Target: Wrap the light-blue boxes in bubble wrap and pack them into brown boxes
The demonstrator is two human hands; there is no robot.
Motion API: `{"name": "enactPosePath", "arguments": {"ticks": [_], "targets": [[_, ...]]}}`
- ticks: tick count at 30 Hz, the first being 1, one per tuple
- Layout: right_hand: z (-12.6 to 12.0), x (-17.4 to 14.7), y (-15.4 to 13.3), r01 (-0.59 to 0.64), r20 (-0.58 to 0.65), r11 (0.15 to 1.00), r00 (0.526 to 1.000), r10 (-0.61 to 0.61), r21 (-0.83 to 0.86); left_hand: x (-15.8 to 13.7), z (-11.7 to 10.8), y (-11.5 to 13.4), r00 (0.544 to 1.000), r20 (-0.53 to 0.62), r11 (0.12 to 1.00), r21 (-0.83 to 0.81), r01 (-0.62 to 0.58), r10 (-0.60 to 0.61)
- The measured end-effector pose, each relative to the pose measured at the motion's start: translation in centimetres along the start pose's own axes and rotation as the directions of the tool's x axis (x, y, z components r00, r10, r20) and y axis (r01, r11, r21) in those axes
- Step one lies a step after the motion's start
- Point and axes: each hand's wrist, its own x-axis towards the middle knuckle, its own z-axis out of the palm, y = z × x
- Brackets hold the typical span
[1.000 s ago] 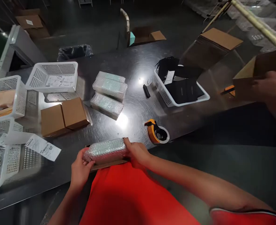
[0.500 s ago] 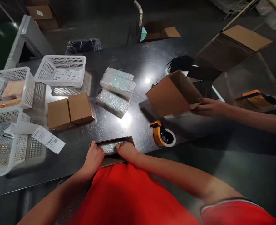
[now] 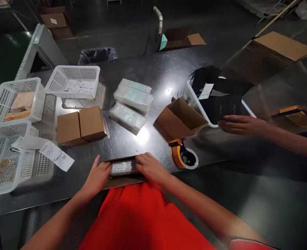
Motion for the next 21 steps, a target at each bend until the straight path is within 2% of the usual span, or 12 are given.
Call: {"name": "enactPosePath", "arguments": {"ticks": [2, 3, 4, 5, 7, 8, 10, 12, 15, 16, 18, 21], "targets": [[1.0, -2.0, 2.9, -0.049, -0.200, 0.948, 0.973, 0.116, 0.313, -1.8, 0.2, -1.6, 0.956, -0.217, 0.952, -0.276, 0.136, -0.200], [1.8, -2.6, 4.2, -0.065, -0.198, 0.863, 0.962, 0.188, 0.502, -2.4, 0.5, -2.4, 0.919, -0.223, 0.876, -0.437, 0.203, -0.324], [2.8, -2.8, 5.3, -0.078, -0.135, 0.737, 0.965, 0.225, 0.671, -2.8, 0.8, -3.0, 0.899, -0.152, 0.770, -0.586, 0.252, -0.410], [3.8, -2.8, 6.1, -0.096, -0.045, 0.594, 0.975, 0.219, 0.799, -2.8, 1.2, -3.5, 0.901, -0.030, 0.650, -0.703, 0.288, -0.432], [6.0, -1.9, 6.3, -0.158, 0.107, 0.362, 0.982, 0.156, 0.919, -2.3, 2.0, -4.0, 0.927, 0.215, 0.431, -0.837, 0.338, -0.309], [7.0, -1.3, 5.9, -0.179, 0.137, 0.295, 0.978, 0.157, 0.939, -1.8, 2.4, -4.0, 0.927, 0.289, 0.348, -0.866, 0.359, -0.239], [8.5, 0.0, 4.3, -0.190, 0.138, 0.226, 0.964, 0.228, 0.955, -0.8, 3.2, -3.6, 0.918, 0.339, 0.238, -0.893, 0.383, -0.206], [9.4, 0.9, 2.7, -0.200, 0.128, 0.209, 0.941, 0.312, 0.957, 0.0, 4.1, -2.9, 0.913, 0.308, 0.243, -0.895, 0.374, -0.269], [9.9, 1.3, 1.7, -0.222, 0.136, 0.222, 0.928, 0.346, 0.949, 1.1, 5.6, -1.8, 0.893, 0.148, 0.432, -0.834, 0.344, -0.424], [9.8, 1.2, 1.7, -0.217, 0.122, 0.251, 0.930, 0.347, 0.943, 1.5, 5.9, -1.5, 0.882, 0.103, 0.479, -0.807, 0.344, -0.460], [9.7, 1.0, 2.1, -0.185, 0.055, 0.350, 0.935, 0.350, 0.918, 2.0, 6.5, -1.1, 0.867, 0.085, 0.507, -0.781, 0.364, -0.492], [9.6, 0.6, 2.5, -0.065, -0.127, 0.529, 0.939, 0.319, 0.846, 2.0, 6.7, -0.9, 0.858, 0.006, 0.584, -0.730, 0.355, -0.513]]}}
